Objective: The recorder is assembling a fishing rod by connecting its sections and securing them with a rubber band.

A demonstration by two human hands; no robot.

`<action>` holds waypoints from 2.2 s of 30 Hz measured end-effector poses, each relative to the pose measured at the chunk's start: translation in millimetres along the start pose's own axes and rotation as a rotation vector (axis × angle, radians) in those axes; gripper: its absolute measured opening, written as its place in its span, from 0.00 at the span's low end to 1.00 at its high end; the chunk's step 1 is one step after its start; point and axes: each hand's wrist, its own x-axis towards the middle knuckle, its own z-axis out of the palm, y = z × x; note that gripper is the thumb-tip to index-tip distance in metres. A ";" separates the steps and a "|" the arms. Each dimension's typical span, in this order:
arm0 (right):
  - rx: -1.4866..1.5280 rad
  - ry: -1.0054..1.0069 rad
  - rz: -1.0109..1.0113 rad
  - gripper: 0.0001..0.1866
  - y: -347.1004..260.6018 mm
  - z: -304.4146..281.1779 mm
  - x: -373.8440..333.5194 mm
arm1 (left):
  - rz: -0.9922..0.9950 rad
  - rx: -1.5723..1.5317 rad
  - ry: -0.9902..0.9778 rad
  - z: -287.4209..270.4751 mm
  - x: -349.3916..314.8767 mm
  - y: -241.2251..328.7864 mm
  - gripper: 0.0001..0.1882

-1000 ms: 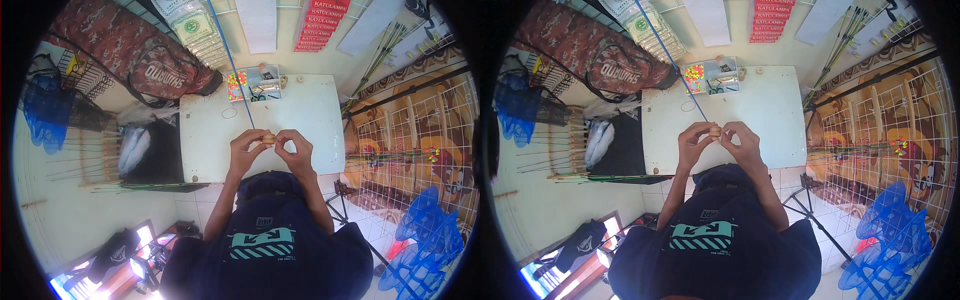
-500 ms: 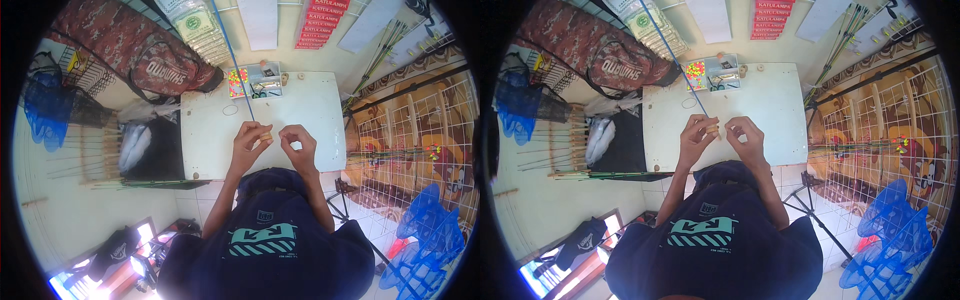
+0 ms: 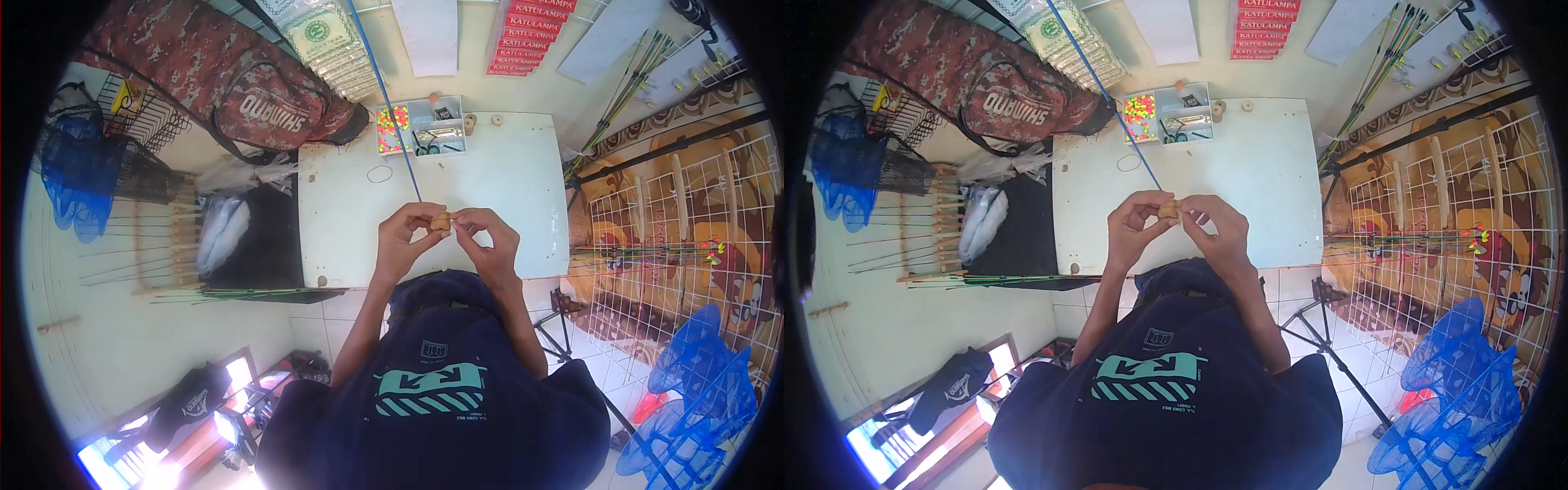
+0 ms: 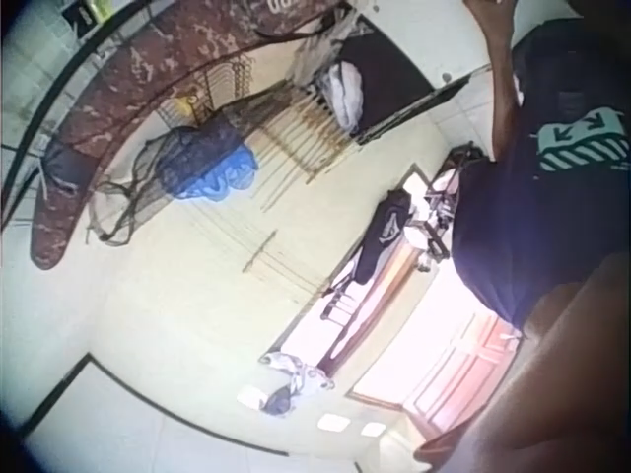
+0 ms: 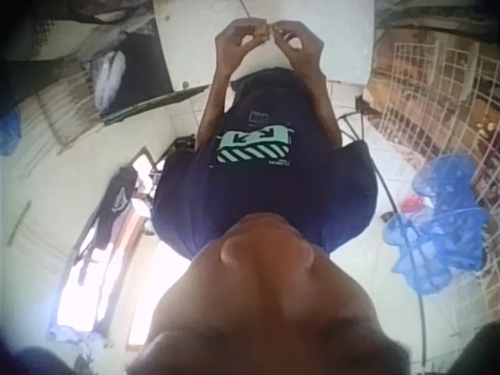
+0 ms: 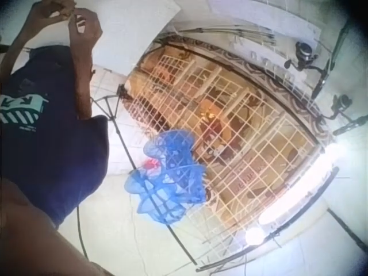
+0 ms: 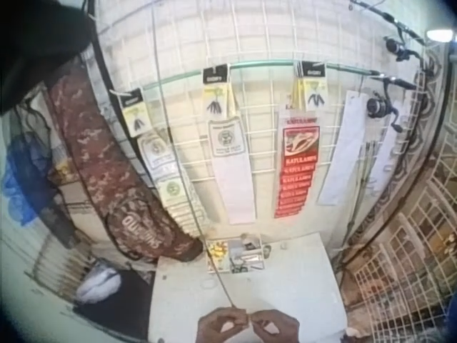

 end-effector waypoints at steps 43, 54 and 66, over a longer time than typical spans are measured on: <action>-0.341 -0.172 -0.058 0.08 5.2 -13.8 5.5 | -0.281 -0.188 -0.248 2.6 0.4 6.4 0.16; 0.291 -0.224 0.425 0.02 23.0 -9.0 -4.0 | -0.361 -0.368 -0.133 -10.0 -4.6 5.8 0.16; 0.522 -0.371 0.373 0.06 3.9 -9.7 -1.8 | -0.412 -0.307 -0.035 -10.9 -9.9 -7.2 0.15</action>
